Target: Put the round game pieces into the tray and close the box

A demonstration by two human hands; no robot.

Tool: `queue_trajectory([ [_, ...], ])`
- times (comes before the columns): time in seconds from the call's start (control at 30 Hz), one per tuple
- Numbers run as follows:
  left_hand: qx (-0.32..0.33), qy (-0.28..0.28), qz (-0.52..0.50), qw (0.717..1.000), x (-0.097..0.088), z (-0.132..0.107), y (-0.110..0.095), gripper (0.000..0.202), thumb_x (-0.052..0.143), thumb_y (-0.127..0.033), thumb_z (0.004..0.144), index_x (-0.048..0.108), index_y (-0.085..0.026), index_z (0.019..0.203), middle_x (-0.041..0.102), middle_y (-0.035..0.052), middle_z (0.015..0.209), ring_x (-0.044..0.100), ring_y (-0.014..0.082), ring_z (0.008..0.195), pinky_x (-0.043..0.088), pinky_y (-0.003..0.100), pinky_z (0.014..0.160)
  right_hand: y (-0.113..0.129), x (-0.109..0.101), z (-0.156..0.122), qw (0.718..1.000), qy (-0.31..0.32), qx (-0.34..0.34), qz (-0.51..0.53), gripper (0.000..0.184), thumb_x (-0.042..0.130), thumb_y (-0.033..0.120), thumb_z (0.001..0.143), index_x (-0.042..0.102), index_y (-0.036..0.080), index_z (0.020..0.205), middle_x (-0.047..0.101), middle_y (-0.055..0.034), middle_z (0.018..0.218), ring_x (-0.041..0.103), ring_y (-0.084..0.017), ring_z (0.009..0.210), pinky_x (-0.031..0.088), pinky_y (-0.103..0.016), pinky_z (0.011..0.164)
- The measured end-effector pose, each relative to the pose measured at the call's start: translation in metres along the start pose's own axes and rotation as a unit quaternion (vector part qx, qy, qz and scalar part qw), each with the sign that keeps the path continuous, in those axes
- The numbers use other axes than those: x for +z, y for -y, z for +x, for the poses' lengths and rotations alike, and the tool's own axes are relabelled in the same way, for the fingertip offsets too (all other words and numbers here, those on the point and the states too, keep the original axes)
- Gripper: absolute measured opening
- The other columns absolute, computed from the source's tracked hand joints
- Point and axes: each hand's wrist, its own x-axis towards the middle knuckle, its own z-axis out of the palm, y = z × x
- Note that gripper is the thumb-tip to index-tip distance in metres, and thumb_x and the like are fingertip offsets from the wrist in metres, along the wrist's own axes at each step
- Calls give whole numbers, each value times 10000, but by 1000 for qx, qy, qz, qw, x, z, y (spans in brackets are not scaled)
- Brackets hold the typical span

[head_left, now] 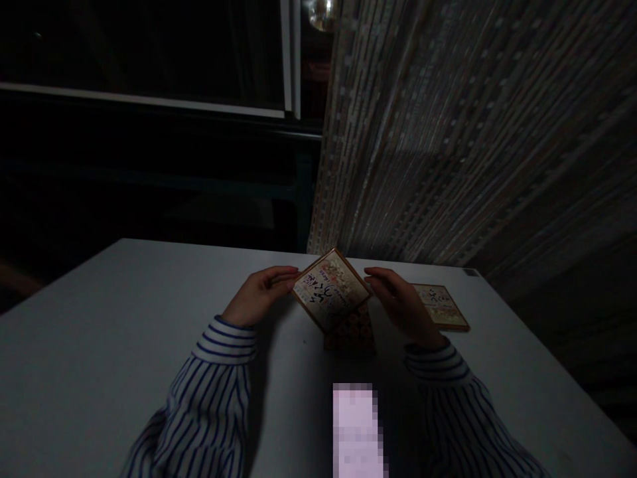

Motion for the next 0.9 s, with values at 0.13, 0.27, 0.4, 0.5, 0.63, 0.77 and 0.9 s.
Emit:
queue_trajectory([
  [0.13,4,18,-8,1000,1,0,0,402,697,-345,646,611,-127,973,659,107,1053,595,226,1010,421,404,951,2,0,0,1000,16,-8,-1,288,461,335,858,556,207,1099,625,-77,1097,589,-186,994,480,-337,838],
  [0.27,9,38,-4,999,3,0,1,380,687,-343,654,619,-129,961,667,107,1036,601,222,996,424,404,941,2,0,0,999,32,-8,15,294,465,324,857,538,204,1116,623,-86,1114,594,-186,1000,494,-329,826],
  [0.4,19,48,12,999,4,0,2,321,661,-327,685,635,-134,939,673,92,1020,606,207,980,419,381,944,-1,2,-1,999,48,4,24,308,473,331,856,522,204,1132,616,-93,1130,595,-185,1004,504,-322,812],
  [0.5,21,63,29,997,4,-1,3,295,645,-318,701,643,-135,932,679,87,996,610,206,963,423,375,934,-2,3,-1,998,59,4,18,321,474,338,855,519,199,1141,611,-96,1138,608,-183,975,515,-307,775],
  [0.63,31,99,47,994,6,-1,6,280,607,-299,738,637,-139,965,672,83,1016,602,199,979,416,369,940,1,3,-2,998,64,0,7,352,484,332,846,513,193,1168,640,-85,1072,637,-169,867,527,-278,706],
  [0.77,43,114,67,990,9,-1,7,251,578,-278,760,642,-149,966,672,75,1013,599,192,977,412,374,941,9,3,-4,997,73,-16,-20,368,475,329,849,512,201,1193,665,-69,991,639,-155,761,525,-265,640],
  [0.9,53,103,80,990,12,-1,5,244,579,-275,758,651,-152,956,674,75,1005,598,192,972,414,371,937,13,3,-5,996,67,-35,-55,343,494,321,839,543,207,1158,672,-59,961,630,-147,707,515,-258,611],
])
